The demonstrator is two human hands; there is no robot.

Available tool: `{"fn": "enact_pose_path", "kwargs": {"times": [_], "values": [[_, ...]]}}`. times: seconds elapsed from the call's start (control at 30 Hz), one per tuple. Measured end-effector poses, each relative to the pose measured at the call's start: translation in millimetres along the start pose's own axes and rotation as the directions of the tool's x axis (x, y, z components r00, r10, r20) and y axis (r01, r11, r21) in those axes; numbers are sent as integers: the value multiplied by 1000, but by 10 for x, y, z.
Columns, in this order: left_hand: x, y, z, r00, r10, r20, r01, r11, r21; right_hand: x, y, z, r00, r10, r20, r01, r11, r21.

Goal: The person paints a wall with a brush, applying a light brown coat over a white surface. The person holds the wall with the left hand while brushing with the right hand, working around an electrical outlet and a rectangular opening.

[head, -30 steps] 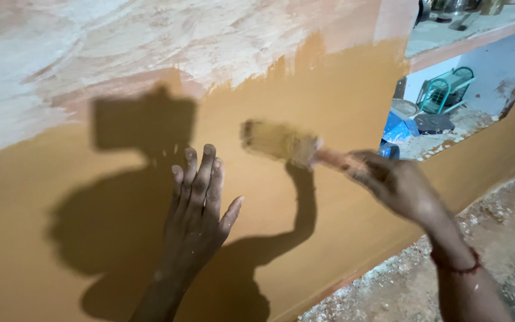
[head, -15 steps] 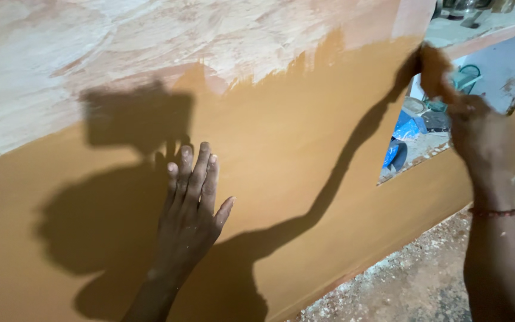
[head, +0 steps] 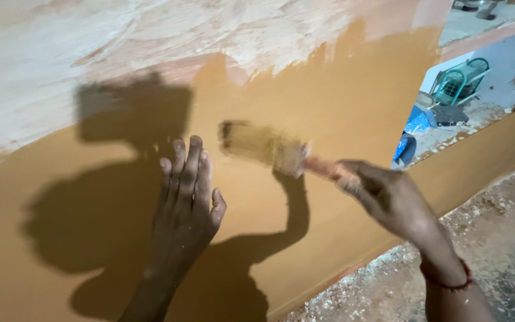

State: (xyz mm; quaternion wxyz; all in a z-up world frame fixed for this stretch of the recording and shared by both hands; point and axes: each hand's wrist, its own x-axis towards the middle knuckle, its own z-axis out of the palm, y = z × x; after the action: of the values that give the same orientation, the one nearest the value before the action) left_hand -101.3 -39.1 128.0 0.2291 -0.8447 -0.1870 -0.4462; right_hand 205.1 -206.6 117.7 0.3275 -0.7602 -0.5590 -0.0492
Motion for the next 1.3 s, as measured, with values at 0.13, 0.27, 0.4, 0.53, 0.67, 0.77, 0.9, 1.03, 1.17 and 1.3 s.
{"fn": "enact_pose_path", "kwargs": {"times": [0.13, 0.27, 0.4, 0.53, 0.67, 0.77, 0.9, 1.03, 1.17, 1.3], "values": [[2, 84, -232, 999, -29, 23, 28, 998, 50, 177, 650, -185, 957, -44, -286, 5, 991, -137], [-18, 284, -441, 999, -40, -1, 40, 995, 93, 14, 1373, -384, 814, -115, -569, -49, 963, -265], [-80, 484, -723, 996, -85, 27, 80, 987, 141, -91, 1465, -499, 790, 55, -611, -256, 935, -247], [-148, 411, -810, 992, -116, 43, 109, 985, 131, -49, 795, -383, 911, 81, -404, -213, 931, -295], [-174, 387, -862, 997, -73, 0, 72, 989, 130, -468, -78, -15, 835, -346, -428, 341, 936, -90], [-238, 414, -940, 998, -45, -35, 49, 993, 105, -773, -480, -4, 952, -214, -219, 272, 920, 282], [-239, 363, -929, 996, -58, -67, 66, 990, 122, -776, -664, -61, 982, -163, -99, 188, 913, 362], [-197, 216, -891, 994, -91, -56, 102, 967, 233, -581, -334, -64, 943, -50, -328, 91, 990, 111], [-215, 84, -896, 989, -144, -27, 146, 944, 295, -624, 249, -81, 858, 134, -496, -214, 971, -109], [-251, 9, -917, 980, -195, 44, 169, 926, 339, -652, 415, -59, 752, -39, -658, -205, 935, -289]]}}
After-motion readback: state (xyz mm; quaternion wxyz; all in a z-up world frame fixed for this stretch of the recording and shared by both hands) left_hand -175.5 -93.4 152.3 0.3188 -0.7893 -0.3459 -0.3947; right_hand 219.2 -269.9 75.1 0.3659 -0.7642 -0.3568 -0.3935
